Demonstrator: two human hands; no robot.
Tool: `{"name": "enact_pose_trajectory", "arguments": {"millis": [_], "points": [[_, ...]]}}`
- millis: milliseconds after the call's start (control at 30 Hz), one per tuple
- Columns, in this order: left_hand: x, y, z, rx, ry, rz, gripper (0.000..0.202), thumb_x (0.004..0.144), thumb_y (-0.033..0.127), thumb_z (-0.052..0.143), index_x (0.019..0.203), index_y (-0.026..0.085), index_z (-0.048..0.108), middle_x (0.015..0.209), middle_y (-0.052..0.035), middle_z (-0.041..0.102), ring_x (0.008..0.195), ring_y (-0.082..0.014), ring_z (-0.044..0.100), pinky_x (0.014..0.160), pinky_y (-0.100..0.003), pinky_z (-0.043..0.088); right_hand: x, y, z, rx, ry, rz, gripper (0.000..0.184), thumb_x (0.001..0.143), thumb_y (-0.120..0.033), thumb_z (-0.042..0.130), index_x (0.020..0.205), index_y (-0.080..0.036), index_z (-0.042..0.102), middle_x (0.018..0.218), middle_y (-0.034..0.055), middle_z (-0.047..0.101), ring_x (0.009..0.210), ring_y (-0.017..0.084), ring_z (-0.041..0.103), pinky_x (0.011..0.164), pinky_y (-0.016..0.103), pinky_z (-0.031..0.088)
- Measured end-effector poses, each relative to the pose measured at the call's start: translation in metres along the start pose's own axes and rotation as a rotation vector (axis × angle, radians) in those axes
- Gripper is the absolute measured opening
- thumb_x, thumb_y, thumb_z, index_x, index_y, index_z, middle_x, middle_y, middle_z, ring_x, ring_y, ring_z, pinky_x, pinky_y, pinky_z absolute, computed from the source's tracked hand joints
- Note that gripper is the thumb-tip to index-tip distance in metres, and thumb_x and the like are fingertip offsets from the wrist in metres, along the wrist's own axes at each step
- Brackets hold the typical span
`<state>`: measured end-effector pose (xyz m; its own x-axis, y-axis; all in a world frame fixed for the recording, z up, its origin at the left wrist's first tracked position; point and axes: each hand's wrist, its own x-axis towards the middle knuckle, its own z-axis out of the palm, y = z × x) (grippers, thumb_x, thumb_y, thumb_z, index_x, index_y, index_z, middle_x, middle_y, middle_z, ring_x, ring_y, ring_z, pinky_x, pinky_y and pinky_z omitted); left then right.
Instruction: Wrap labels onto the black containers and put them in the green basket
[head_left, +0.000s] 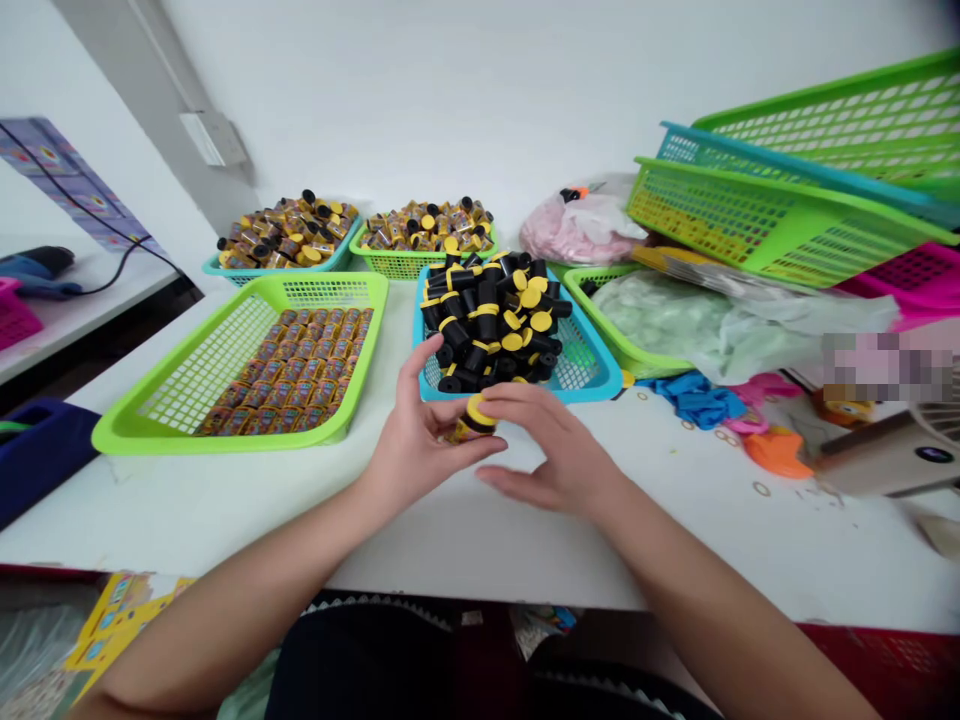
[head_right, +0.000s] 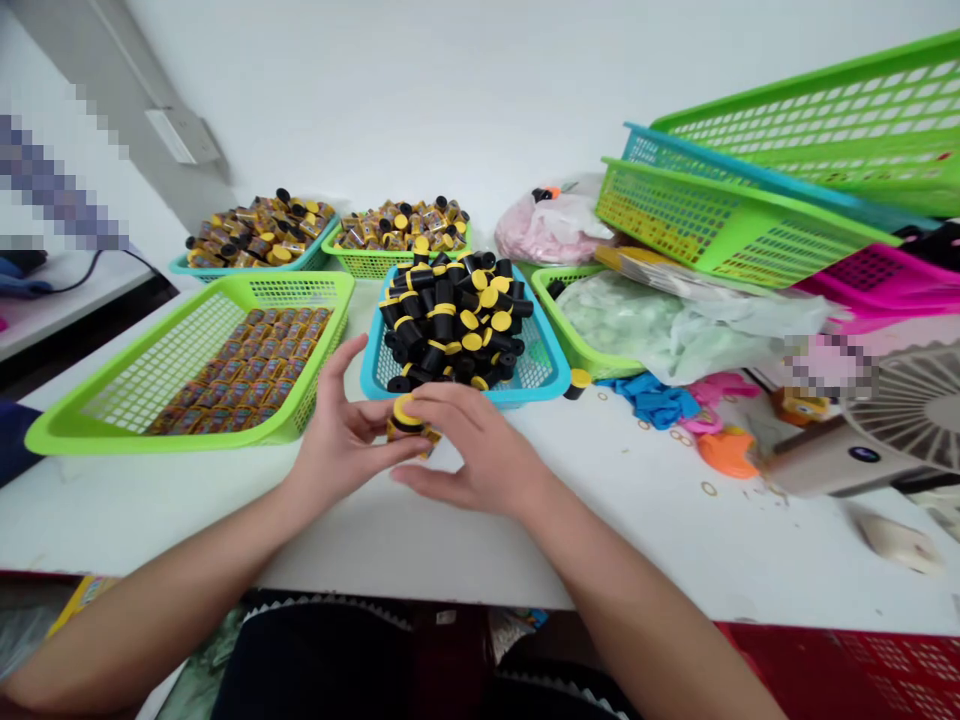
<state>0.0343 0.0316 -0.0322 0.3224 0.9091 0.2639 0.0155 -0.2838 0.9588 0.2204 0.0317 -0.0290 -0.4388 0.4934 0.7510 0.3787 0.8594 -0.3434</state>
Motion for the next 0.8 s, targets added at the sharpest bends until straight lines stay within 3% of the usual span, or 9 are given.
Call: {"name": "enact_pose_trajectory", "arguments": {"millis": [67, 133, 233, 400, 533, 633, 800], "points": [[0.004, 0.005, 0.001, -0.197, 0.008, -0.085, 0.118, 0.07, 0.037, 0.083, 0.149, 0.029, -0.005, 0.084, 0.0006, 0.075, 0.067, -0.0177, 0.072, 0.068, -0.032, 0.061, 0.0, 0.001, 0.003, -0.077, -0.072, -0.109, 0.055, 0.082, -0.034, 0.07, 0.13, -0.023, 0.045, 0.119, 0.0127, 0.063, 0.115, 0.026, 0.06, 0.098, 0.046, 0.05], [0.008, 0.006, 0.001, -0.321, -0.004, -0.133, 0.121, 0.066, 0.036, 0.086, 0.147, 0.028, -0.002, 0.076, 0.0049, 0.072, 0.061, -0.0148, 0.069, 0.064, -0.029, 0.058, 0.0, 0.002, 0.006, -0.146, -0.063, -0.12, 0.056, 0.082, -0.024, 0.066, 0.134, -0.022, 0.043, 0.118, 0.0122, 0.063, 0.115, 0.026, 0.059, 0.099, 0.047, 0.05], [0.009, 0.003, 0.003, -0.441, -0.087, -0.196, 0.109, 0.069, 0.033, 0.085, 0.144, 0.027, 0.005, 0.077, 0.0064, 0.07, 0.063, -0.0125, 0.068, 0.066, -0.027, 0.055, -0.002, 0.002, 0.012, -0.202, 0.003, -0.127, 0.056, 0.08, -0.015, 0.061, 0.133, -0.022, 0.044, 0.114, 0.0102, 0.065, 0.111, 0.025, 0.061, 0.096, 0.047, 0.051], [0.002, 0.005, 0.006, -0.464, -0.274, -0.34, 0.089, 0.077, 0.024, 0.077, 0.137, 0.023, 0.012, 0.074, 0.0066, 0.067, 0.067, -0.0117, 0.066, 0.069, -0.025, 0.05, -0.006, -0.007, 0.021, -0.108, 0.036, -0.07, 0.056, 0.074, -0.013, 0.062, 0.127, -0.023, 0.046, 0.113, 0.0088, 0.067, 0.111, 0.026, 0.062, 0.093, 0.046, 0.053], [0.001, 0.01, 0.004, -0.5, -0.302, -0.335, 0.079, 0.081, 0.023, 0.069, 0.136, 0.023, 0.013, 0.067, 0.0076, 0.065, 0.059, -0.0107, 0.062, 0.06, -0.022, 0.046, -0.006, -0.014, 0.023, 0.003, 0.068, -0.039, 0.057, 0.073, -0.012, 0.062, 0.127, -0.023, 0.047, 0.115, 0.0075, 0.068, 0.111, 0.022, 0.063, 0.092, 0.04, 0.055], [0.0, 0.01, 0.004, -0.408, -0.277, -0.235, 0.079, 0.08, 0.017, 0.068, 0.135, 0.022, 0.012, 0.066, 0.0088, 0.063, 0.056, -0.0091, 0.058, 0.058, -0.021, 0.044, -0.005, -0.012, 0.021, -0.123, 0.113, -0.136, 0.054, 0.076, -0.011, 0.063, 0.127, -0.022, 0.049, 0.112, 0.0072, 0.068, 0.11, 0.022, 0.063, 0.095, 0.041, 0.054], [-0.003, 0.006, 0.008, -0.261, -0.158, -0.069, 0.074, 0.077, 0.01, 0.068, 0.129, 0.023, 0.017, 0.064, 0.0139, 0.048, 0.05, -0.0039, 0.045, 0.053, -0.016, 0.037, -0.004, -0.006, 0.015, -0.338, 0.119, -0.253, 0.045, 0.081, -0.016, 0.065, 0.124, -0.022, 0.053, 0.098, 0.0053, 0.067, 0.093, 0.022, 0.064, 0.095, 0.047, 0.052]]}}
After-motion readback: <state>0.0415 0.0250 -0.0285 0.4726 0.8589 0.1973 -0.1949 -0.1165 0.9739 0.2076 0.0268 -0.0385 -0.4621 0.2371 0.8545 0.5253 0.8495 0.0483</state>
